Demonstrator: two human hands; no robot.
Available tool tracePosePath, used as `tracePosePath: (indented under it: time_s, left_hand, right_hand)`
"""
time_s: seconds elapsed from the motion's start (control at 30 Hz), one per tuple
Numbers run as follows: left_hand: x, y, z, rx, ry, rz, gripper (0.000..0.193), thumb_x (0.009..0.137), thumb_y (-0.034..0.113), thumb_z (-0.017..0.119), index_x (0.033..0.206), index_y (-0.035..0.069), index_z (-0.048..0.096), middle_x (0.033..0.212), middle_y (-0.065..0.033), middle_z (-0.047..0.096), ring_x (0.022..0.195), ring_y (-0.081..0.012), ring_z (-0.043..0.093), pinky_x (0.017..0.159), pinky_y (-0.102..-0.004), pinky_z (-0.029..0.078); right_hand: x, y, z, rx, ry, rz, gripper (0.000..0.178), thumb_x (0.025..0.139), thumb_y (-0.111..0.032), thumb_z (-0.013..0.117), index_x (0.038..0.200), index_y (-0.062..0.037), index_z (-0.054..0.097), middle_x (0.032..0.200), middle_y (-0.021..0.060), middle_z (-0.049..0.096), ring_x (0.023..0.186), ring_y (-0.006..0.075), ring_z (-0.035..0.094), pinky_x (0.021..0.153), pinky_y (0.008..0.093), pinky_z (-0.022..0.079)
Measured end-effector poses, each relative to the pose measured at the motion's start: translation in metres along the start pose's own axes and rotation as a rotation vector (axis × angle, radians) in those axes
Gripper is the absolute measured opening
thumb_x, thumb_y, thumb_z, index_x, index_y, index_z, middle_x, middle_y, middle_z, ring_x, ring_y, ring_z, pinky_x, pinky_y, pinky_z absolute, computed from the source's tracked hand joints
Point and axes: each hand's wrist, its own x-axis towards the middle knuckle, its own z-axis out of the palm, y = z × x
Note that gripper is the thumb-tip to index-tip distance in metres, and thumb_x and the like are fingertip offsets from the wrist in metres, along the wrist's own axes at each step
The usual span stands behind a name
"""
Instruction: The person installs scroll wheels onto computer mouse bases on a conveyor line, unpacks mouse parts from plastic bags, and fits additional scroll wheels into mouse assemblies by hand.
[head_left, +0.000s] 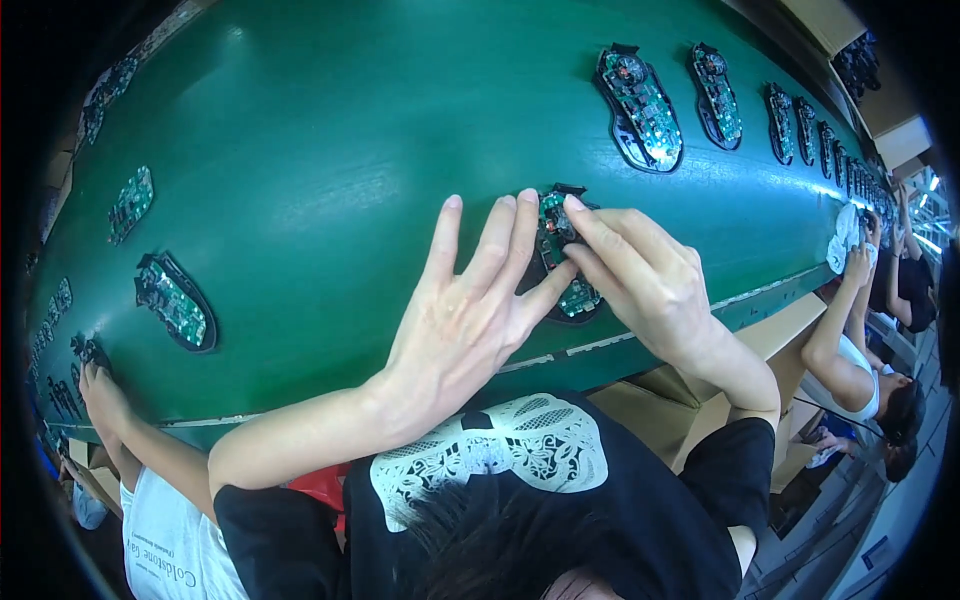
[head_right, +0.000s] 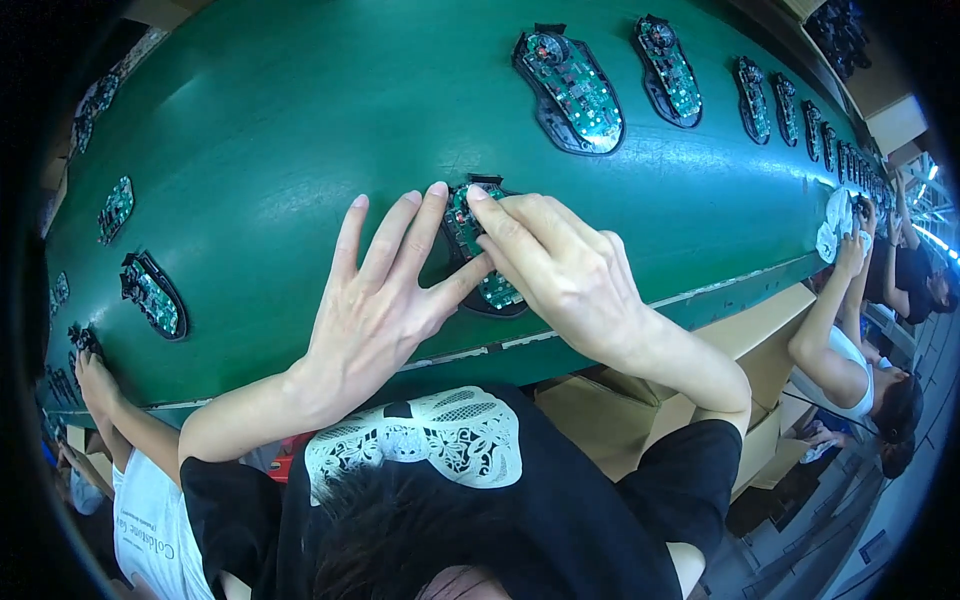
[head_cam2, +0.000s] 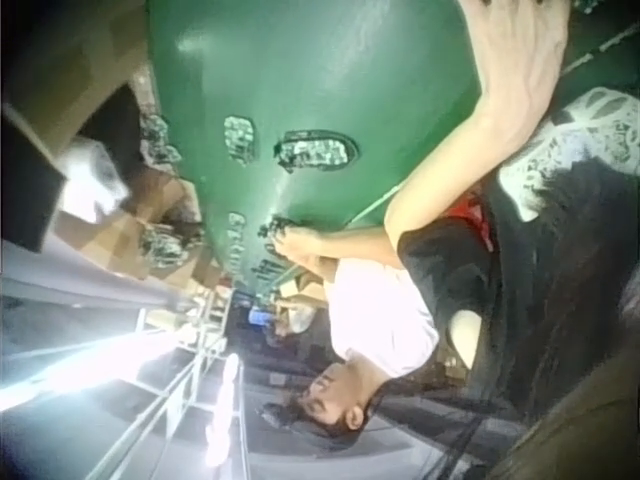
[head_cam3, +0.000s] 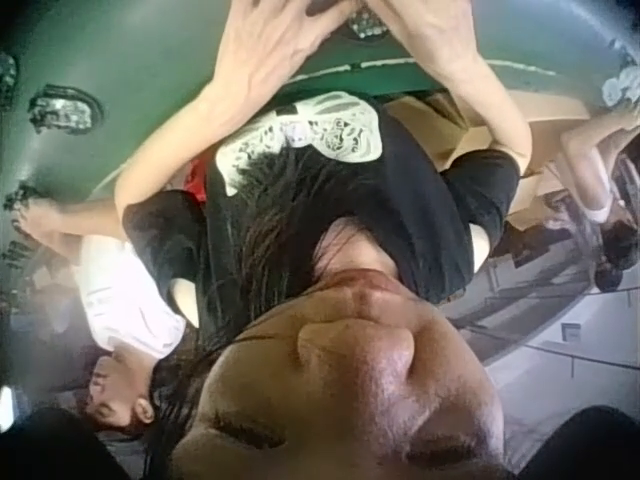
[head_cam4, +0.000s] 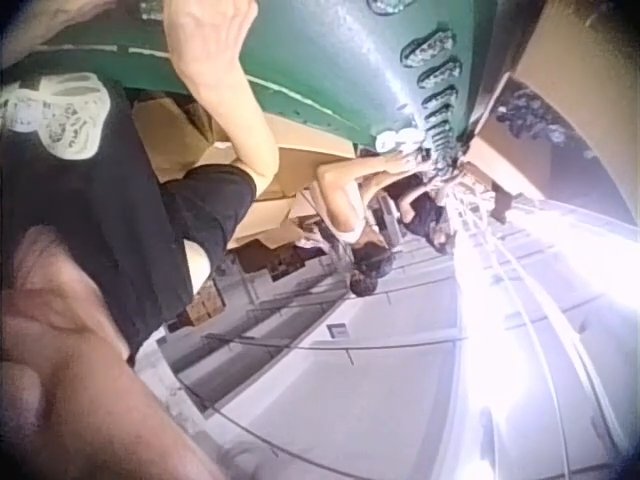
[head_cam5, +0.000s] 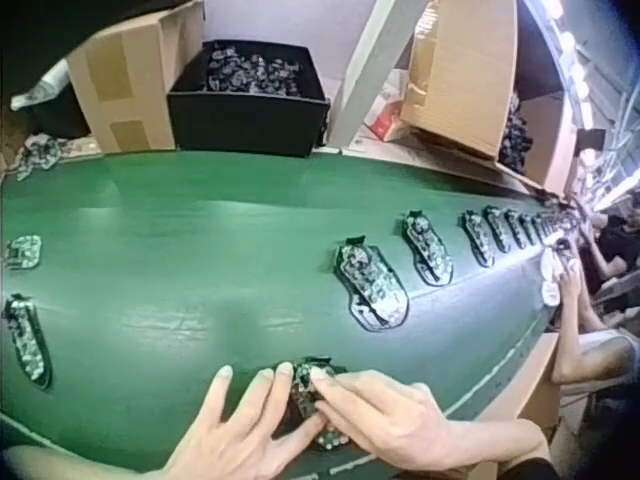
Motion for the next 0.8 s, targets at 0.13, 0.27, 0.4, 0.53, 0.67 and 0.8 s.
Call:
tracePosePath:
  time_s: [0.13, 0.27, 0.4, 0.53, 0.67, 0.8]
  left_hand:
    - [0.003, -0.003, 0.008, -0.111, 0.019, -0.014, 0.049, 0.087, 0.02, 0.057, 0.136, 0.02, 0.058, 0.149, -0.0257, 0.038, 0.137, -0.0344, 0.038, 0.113, -0.0565, 0.032]
    - [0.007, -0.007, 0.003, -0.181, 0.004, 0.016, 0.047, 0.086, 0.017, 0.058, 0.133, 0.019, 0.06, 0.147, -0.0265, 0.039, 0.135, -0.0347, 0.041, 0.112, -0.0552, 0.035]
    - [0.009, -0.006, 0.005, -0.163, 0.03, 0.022, 0.047, 0.085, 0.016, 0.059, 0.131, 0.018, 0.061, 0.144, -0.0254, 0.043, 0.132, -0.0338, 0.044, 0.11, -0.055, 0.038]
    - [0.007, -0.008, 0.006, -0.149, 0.052, 0.023, 0.046, 0.084, 0.016, 0.059, 0.13, 0.019, 0.062, 0.143, -0.0243, 0.043, 0.132, -0.0327, 0.045, 0.109, -0.0551, 0.038]
    - [0.011, -0.008, 0.007, -0.155, 0.08, 0.017, 0.054, 0.073, 0.021, 0.074, 0.126, 0.024, 0.063, 0.148, -0.0201, 0.04, 0.135, -0.0322, 0.042, 0.111, -0.055, 0.035]
    - [0.015, -0.013, 0.006, -0.194, 0.058, 0.039, 0.062, 0.067, 0.026, 0.083, 0.125, 0.029, 0.064, 0.154, -0.0161, 0.036, 0.139, -0.0325, 0.039, 0.114, -0.0542, 0.031]
  right_hand:
    - [0.003, 0.001, -0.009, -0.066, -0.136, -0.021, 0.051, 0.073, 0.001, 0.067, 0.123, 0.0034, 0.062, 0.094, 0.0101, 0.062, 0.083, 0.0222, 0.066, 0.057, 0.0299, 0.056]
    - [0.019, -0.003, -0.021, -0.123, -0.24, -0.016, 0.049, 0.074, -0.001, 0.066, 0.122, 0.0068, 0.061, 0.089, 0.0093, 0.06, 0.081, 0.0218, 0.063, 0.057, 0.0294, 0.056]
    - [0.017, -0.01, -0.018, -0.25, -0.268, -0.094, 0.048, 0.072, -0.002, 0.066, 0.119, 0.0097, 0.062, 0.088, 0.0089, 0.059, 0.081, 0.0191, 0.062, 0.054, 0.0266, 0.054]
    - [-0.005, -0.008, -0.003, -0.359, -0.091, -0.172, 0.05, 0.07, -0.001, 0.067, 0.119, 0.0096, 0.063, 0.095, 0.0105, 0.061, 0.081, 0.0166, 0.06, 0.051, 0.0233, 0.053]
    - [-0.022, -0.009, -0.003, -0.324, -0.027, -0.147, 0.052, 0.07, -0.001, 0.067, 0.121, 0.0089, 0.063, 0.1, 0.0108, 0.061, 0.079, 0.0166, 0.059, 0.05, 0.0232, 0.052]
    - [-0.011, -0.008, -0.002, -0.372, -0.008, -0.123, 0.051, 0.07, -0.001, 0.068, 0.12, 0.0052, 0.065, 0.097, 0.0084, 0.062, 0.075, 0.0168, 0.059, 0.049, 0.0241, 0.051]
